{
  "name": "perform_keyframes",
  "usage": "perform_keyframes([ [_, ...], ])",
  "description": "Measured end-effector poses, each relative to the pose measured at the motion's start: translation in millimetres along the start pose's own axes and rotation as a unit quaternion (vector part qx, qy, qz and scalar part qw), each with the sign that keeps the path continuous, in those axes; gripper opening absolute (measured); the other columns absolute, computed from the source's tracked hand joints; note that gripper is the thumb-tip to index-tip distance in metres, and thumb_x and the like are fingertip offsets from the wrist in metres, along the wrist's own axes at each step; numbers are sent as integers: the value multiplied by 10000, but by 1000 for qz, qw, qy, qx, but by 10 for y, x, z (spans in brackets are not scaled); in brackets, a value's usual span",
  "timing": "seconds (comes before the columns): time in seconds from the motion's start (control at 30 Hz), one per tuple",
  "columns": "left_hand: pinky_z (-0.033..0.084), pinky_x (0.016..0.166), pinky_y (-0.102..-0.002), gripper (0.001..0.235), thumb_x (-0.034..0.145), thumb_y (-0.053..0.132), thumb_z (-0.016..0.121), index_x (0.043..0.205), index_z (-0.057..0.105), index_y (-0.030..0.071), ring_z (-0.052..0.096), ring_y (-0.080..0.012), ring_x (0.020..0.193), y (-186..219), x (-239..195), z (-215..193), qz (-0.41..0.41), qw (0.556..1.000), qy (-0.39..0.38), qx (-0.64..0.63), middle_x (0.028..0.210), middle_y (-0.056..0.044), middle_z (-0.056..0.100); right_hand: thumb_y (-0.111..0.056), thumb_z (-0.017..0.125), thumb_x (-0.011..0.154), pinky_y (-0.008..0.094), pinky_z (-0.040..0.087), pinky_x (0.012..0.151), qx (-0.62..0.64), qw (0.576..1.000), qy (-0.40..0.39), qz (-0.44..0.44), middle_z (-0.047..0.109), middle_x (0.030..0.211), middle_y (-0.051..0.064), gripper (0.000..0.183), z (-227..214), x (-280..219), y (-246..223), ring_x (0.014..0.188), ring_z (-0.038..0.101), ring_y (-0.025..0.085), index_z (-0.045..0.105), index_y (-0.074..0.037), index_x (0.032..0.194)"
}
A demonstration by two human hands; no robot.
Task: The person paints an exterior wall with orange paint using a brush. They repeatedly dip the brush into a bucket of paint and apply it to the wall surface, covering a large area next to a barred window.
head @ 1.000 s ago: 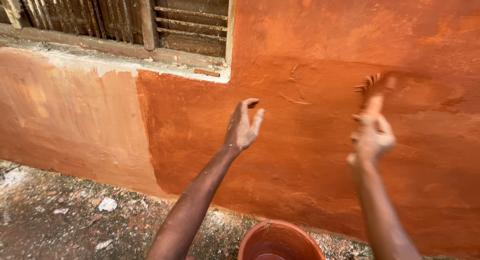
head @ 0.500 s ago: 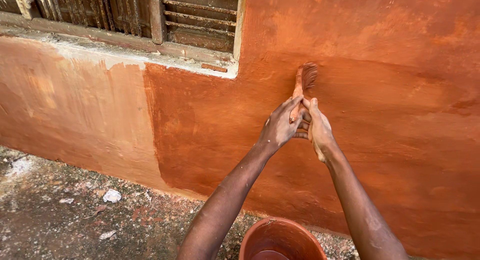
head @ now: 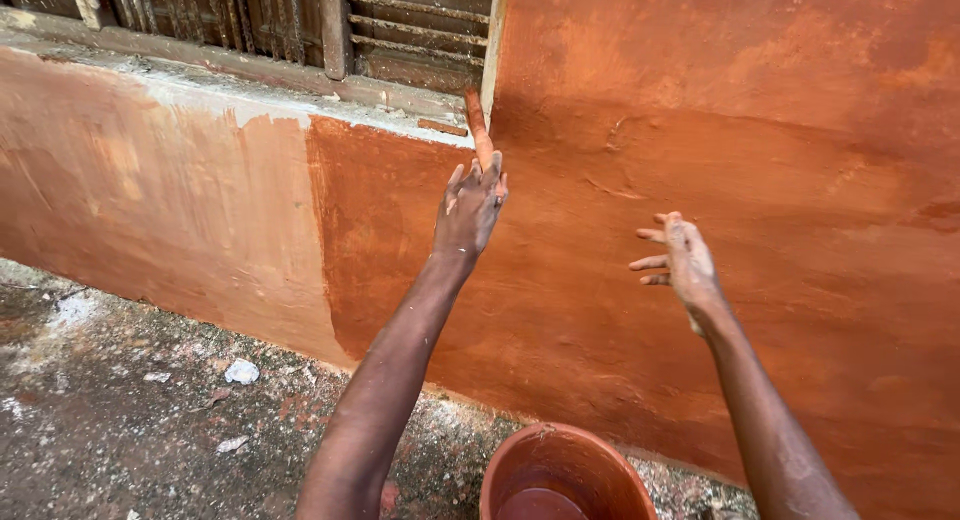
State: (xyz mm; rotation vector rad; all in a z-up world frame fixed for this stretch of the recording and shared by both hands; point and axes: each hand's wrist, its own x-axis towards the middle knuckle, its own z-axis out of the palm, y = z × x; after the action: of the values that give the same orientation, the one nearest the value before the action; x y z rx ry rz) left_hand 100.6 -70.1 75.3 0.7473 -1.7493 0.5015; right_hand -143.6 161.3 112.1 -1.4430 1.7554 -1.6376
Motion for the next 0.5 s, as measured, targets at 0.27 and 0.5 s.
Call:
perform_keyframes([
  [0.27, 519, 580, -239, 391, 1075, 317, 471, 1370, 631, 115, 602, -88, 741, 1202, 169, 321, -125, 804, -248, -526, 1059, -47, 721, -661, 311, 988, 411, 591, 780, -52, 998, 20, 23, 618, 1374, 200, 819, -257, -210, -141, 935, 707, 250, 393, -20, 1492],
  [0.5, 428, 541, -196, 359, 1124, 268, 540, 1378, 683, 60, 514, -57, 706, 1264, -166, 403, -227, 463, -305, -801, 1002, -63, 642, -644, 319, 1002, 396, 575, 794, -66, 997, 22, 29, 617, 1387, 194, 792, -302, -271, -44, 953, 707, 242, 413, -23, 1486],
])
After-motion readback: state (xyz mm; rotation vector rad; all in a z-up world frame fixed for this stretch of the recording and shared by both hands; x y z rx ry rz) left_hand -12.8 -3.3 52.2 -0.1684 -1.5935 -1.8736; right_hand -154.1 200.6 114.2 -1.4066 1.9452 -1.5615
